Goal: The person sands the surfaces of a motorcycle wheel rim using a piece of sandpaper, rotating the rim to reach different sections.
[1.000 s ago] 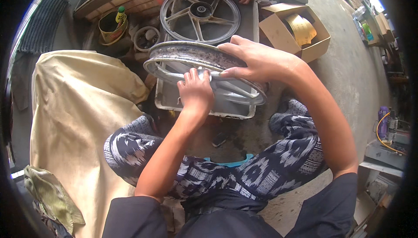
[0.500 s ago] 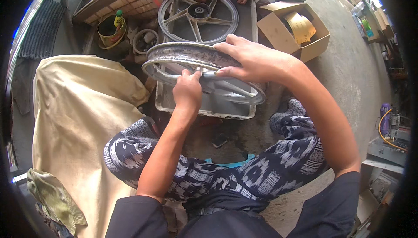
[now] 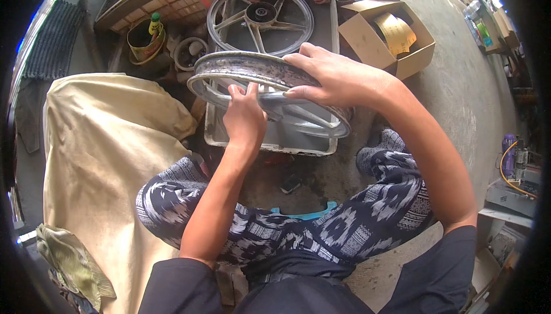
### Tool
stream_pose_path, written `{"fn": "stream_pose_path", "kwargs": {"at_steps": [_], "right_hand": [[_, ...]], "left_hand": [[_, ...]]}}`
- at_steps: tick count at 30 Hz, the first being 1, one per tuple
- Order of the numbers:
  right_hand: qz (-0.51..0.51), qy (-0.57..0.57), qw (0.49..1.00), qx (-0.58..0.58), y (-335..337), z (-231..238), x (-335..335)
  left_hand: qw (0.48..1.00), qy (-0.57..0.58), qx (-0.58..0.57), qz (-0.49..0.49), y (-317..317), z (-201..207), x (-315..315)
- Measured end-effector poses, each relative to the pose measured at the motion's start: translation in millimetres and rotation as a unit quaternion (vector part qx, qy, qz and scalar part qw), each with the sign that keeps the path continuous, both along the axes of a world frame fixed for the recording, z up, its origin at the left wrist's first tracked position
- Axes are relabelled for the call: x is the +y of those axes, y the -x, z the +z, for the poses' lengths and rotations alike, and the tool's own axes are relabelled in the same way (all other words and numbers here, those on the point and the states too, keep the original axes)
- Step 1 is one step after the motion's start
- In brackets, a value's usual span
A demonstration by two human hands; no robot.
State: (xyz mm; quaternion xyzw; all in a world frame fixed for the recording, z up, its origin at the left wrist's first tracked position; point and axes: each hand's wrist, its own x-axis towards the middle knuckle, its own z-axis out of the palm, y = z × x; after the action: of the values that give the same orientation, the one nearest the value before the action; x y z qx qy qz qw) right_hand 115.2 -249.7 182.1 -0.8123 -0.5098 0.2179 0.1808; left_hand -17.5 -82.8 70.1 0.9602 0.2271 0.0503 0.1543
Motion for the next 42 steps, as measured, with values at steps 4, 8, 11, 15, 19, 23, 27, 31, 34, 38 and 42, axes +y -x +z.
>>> {"fn": "stream_pose_path", "kwargs": {"at_steps": [4,8,11,15,19,23,27,31,34,38,42], "right_hand": [[-0.003,0.001,1.000,-0.006,-0.1,-1.1,0.6],[0.003,-0.021,0.999,-0.028,-0.4,-7.4,0.6],[0.003,-0.003,1.000,-0.008,1.4,-3.1,2.5],[0.013,-0.002,1.000,0.007,2.6,-2.1,-0.5],[0.016,-0.014,1.000,-0.017,6.5,-4.1,-0.6],[0.027,-0.042,0.996,-0.074,10.3,-11.2,-1.6],[-0.006,-0.040,0.998,-0.047,17.0,-24.0,4.0],[-0.050,-0.102,0.993,-0.011,32.4,-35.5,12.2],[-0.065,-0.129,0.989,-0.040,35.3,-42.6,14.3],[-0.057,-0.148,0.986,-0.044,37.9,-43.6,19.1],[-0.048,-0.144,0.987,-0.049,37.9,-41.1,20.8]], "left_hand": [[0.998,-0.067,-0.016,-0.012,3.1,-15.7,-13.4],[0.993,-0.067,-0.055,-0.076,0.7,-36.8,-5.8],[0.995,-0.063,-0.039,-0.074,3.8,-37.0,-8.3],[0.995,-0.057,-0.006,-0.079,7.5,-33.2,-10.0],[0.991,-0.059,0.062,-0.103,15.7,-17.1,-11.3],[0.981,-0.030,0.155,-0.112,13.8,-4.3,-6.3],[0.967,0.003,0.230,-0.109,11.7,8.5,-12.8],[0.957,-0.017,0.277,-0.080,8.4,22.2,-15.8],[0.959,-0.001,0.278,-0.050,-2.0,17.1,-15.2],[0.960,0.015,0.272,-0.057,2.8,21.6,-14.3],[0.954,0.002,0.299,-0.039,-5.0,23.8,-13.3]]}}
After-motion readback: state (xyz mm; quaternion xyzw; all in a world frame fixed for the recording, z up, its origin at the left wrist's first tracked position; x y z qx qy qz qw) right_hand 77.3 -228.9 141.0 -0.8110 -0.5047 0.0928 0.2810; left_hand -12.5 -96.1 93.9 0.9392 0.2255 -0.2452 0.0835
